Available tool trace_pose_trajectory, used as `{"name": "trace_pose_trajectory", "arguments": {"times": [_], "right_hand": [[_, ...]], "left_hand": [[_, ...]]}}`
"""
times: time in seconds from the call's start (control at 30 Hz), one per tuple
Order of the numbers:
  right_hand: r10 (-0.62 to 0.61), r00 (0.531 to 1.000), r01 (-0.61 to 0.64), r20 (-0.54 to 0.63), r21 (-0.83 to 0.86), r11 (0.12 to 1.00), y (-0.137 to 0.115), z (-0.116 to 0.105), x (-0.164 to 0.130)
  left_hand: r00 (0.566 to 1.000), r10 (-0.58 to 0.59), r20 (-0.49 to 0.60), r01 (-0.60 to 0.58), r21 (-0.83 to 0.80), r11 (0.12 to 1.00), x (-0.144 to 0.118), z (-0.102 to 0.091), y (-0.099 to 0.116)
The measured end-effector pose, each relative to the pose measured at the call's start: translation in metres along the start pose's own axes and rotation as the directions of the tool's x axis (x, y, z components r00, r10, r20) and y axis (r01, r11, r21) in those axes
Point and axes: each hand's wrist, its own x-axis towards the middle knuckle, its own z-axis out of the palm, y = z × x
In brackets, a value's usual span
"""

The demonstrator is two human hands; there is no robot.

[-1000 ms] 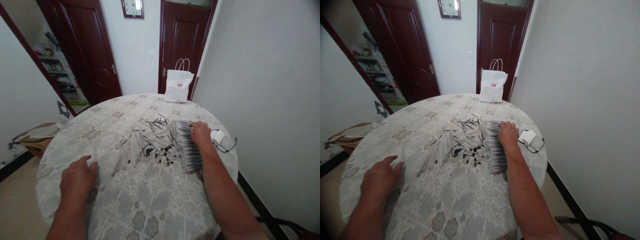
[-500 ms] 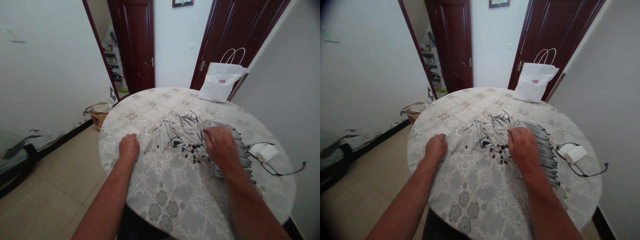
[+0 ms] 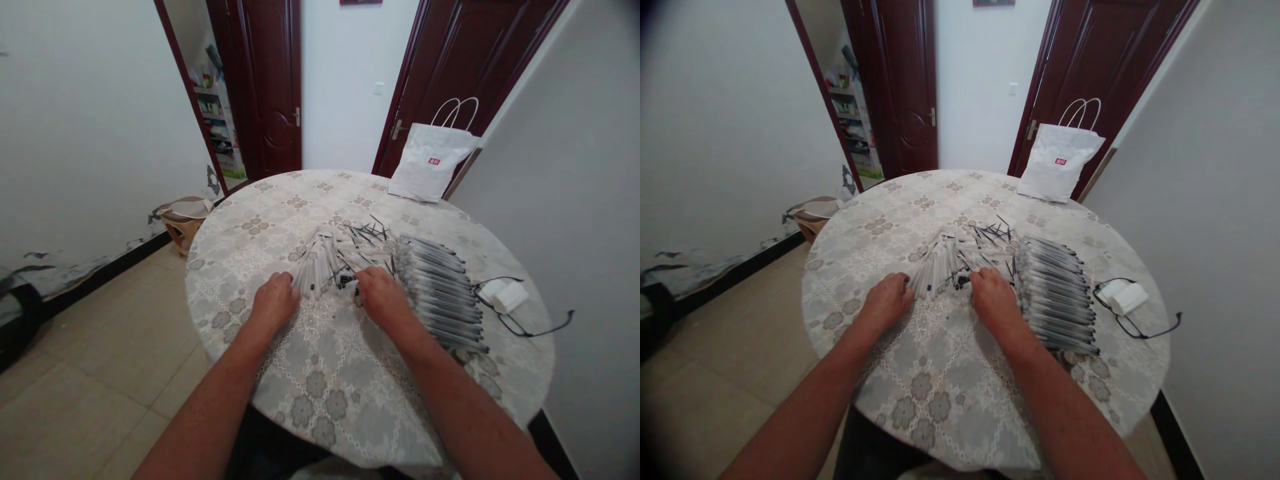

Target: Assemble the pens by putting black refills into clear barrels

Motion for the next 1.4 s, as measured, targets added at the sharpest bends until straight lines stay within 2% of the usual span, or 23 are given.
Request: {"name": "trace_pose_trajectory", "arguments": {"times": [0.2, 0.3, 0.53, 0.67, 0.8, 0.9, 1.0, 1.13, 1.27, 1.4], "right_hand": [[-0.097, 0.995, 0.098, -0.008, 0.027, 0.995, -0.025, 0.025, 0.011], [-0.123, 0.991, 0.124, -0.05, 0.031, 0.992, -0.035, 0.032, 0.016], [-0.173, 0.983, 0.174, -0.063, 0.008, 0.985, -0.036, 0.042, 0.017], [-0.195, 0.977, 0.194, -0.088, -0.027, 0.981, -0.034, 0.046, 0.017], [-0.245, 0.955, 0.246, -0.165, -0.012, 0.969, -0.03, 0.046, 0.018], [-0.257, 0.927, 0.277, -0.274, 0.036, 0.96, -0.025, 0.045, 0.016], [-0.291, 0.878, 0.345, -0.379, 0.081, 0.935, -0.023, 0.047, 0.012], [-0.355, 0.833, 0.438, -0.424, 0.114, 0.892, -0.024, 0.052, 0.008], [-0.367, 0.841, 0.454, -0.397, 0.151, 0.878, -0.028, 0.055, 0.007], [-0.362, 0.84, 0.472, -0.405, 0.214, 0.855, -0.029, 0.052, 0.006]], "left_hand": [[0.999, -0.016, -0.028, 0.012, -0.133, 0.991, 0.002, 0.001, 0.001], [0.998, -0.014, -0.061, 0.003, -0.182, 0.983, 0.004, 0.003, -0.003], [0.991, -0.007, -0.134, -0.036, -0.313, 0.949, 0.011, 0.001, -0.018], [0.975, 0.019, -0.221, -0.082, -0.277, 0.957, 0.028, -0.005, -0.033], [0.957, 0.029, -0.29, -0.076, -0.152, 0.985, 0.062, -0.011, -0.043], [0.963, 0.058, -0.263, -0.085, -0.093, 0.992, 0.089, -0.009, -0.041], [0.969, 0.077, -0.233, -0.098, -0.08, 0.992, 0.11, -0.001, -0.035], [0.973, 0.089, -0.214, -0.105, -0.065, 0.992, 0.131, 0.011, -0.029], [0.981, 0.098, -0.169, -0.11, -0.062, 0.992, 0.148, 0.019, -0.03], [0.983, 0.114, -0.143, -0.125, -0.071, 0.99, 0.154, 0.025, -0.032]]}}
